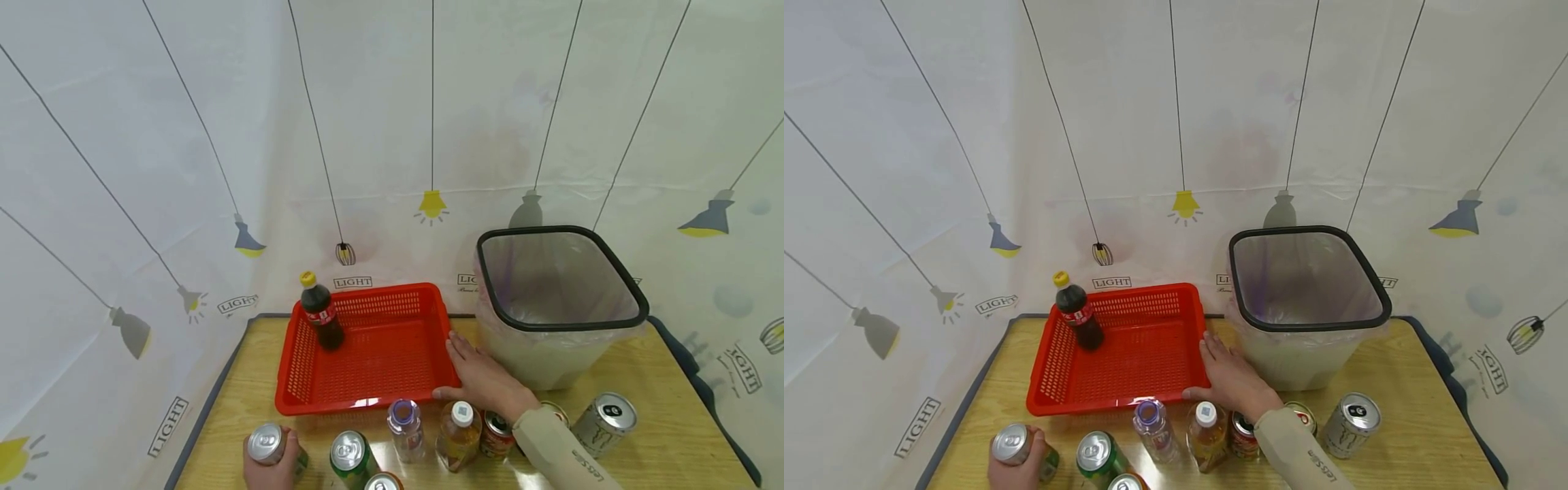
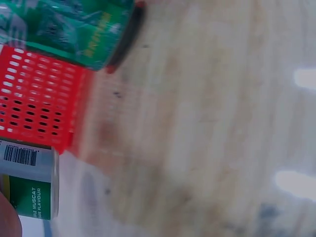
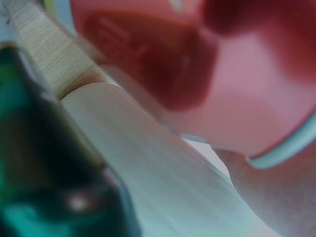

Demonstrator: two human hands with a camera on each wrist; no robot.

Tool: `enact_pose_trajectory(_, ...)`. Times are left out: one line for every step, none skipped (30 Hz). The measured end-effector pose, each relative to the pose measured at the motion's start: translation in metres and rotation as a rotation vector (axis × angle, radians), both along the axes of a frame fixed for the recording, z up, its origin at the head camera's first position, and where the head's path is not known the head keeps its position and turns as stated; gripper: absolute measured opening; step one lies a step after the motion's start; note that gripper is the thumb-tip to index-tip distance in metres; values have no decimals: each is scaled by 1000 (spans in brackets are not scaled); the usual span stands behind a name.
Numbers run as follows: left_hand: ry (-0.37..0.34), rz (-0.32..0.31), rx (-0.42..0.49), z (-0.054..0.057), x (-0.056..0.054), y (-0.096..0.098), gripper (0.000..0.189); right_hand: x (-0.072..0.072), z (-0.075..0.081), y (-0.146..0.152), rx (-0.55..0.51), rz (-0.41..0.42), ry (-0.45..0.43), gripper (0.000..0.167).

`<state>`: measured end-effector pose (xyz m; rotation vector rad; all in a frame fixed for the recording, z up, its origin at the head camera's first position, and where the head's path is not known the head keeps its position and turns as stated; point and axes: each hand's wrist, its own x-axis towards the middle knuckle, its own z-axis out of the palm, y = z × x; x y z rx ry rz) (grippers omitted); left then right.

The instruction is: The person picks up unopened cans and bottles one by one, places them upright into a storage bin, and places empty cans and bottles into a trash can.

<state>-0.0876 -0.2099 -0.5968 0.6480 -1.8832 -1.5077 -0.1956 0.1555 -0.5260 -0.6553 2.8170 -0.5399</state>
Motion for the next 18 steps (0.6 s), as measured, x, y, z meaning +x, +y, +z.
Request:
enact_pose_trajectory(29, 0, -12, 2, 0, 0, 32, 0, 0, 0, -1, 0, 0, 104)
enact_pose_trajectory(52, -1, -27, 5, 0, -1, 32, 0, 0, 0, -3, 0, 0, 104)
enact_pose_trajectory(68, -2, -41, 7, 0, -1, 33, 0, 0, 0, -8, 0, 2, 104)
enact_pose_trajectory(83, -3, -54, 10, 0, -1, 33, 0, 0, 0, -6, -2, 1, 103)
enact_pose_trajectory(101, -7, -60, 13, -1, -1, 33, 0, 0, 0, -9, -2, 4, 103)
enact_pose_trajectory(113, -13, -59, 16, -1, -2, 34, -1, 0, 0, -5, -3, 3, 103)
enact_pose_trajectory(127, -20, -52, 19, -1, -2, 34, -1, -1, 0, -8, -2, 6, 103)
enact_pose_trajectory(137, -28, -49, 22, -1, -2, 34, -1, -1, 0, -8, -2, 8, 103)
enact_pose_trajectory(145, -34, -48, 25, -1, -2, 34, -1, -1, 1, -9, -3, 10, 103)
enact_pose_trajectory(156, -39, -45, 27, -1, -2, 34, -1, -1, 1, -9, -3, 10, 103)
enact_pose_trajectory(167, -44, -39, 29, -1, -2, 34, -1, -1, 1, -8, -3, 12, 104)
enact_pose_trajectory(176, -49, -36, 31, -1, -2, 34, -1, -1, 1, -7, -2, 13, 104)
enact_pose_trajectory(180, -52, -39, 32, -1, -2, 34, -2, -1, 1, -8, -1, 15, 104)
enact_pose_trajectory(188, -60, -32, 34, 0, -2, 34, -2, -1, 0, -5, 1, 17, 103)
enact_pose_trajectory(194, -65, -27, 36, 0, -2, 34, -2, -2, 0, -3, 3, 19, 103)
enact_pose_trajectory(202, -76, -17, 38, 1, -1, 35, -1, -2, 0, -1, 5, 20, 104)
enact_pose_trajectory(208, -88, -11, 40, 2, -1, 35, -1, -2, 0, -1, 8, 21, 104)
enact_pose_trajectory(216, -105, -1, 43, 3, -1, 36, -1, -2, 0, -2, 9, 21, 104)
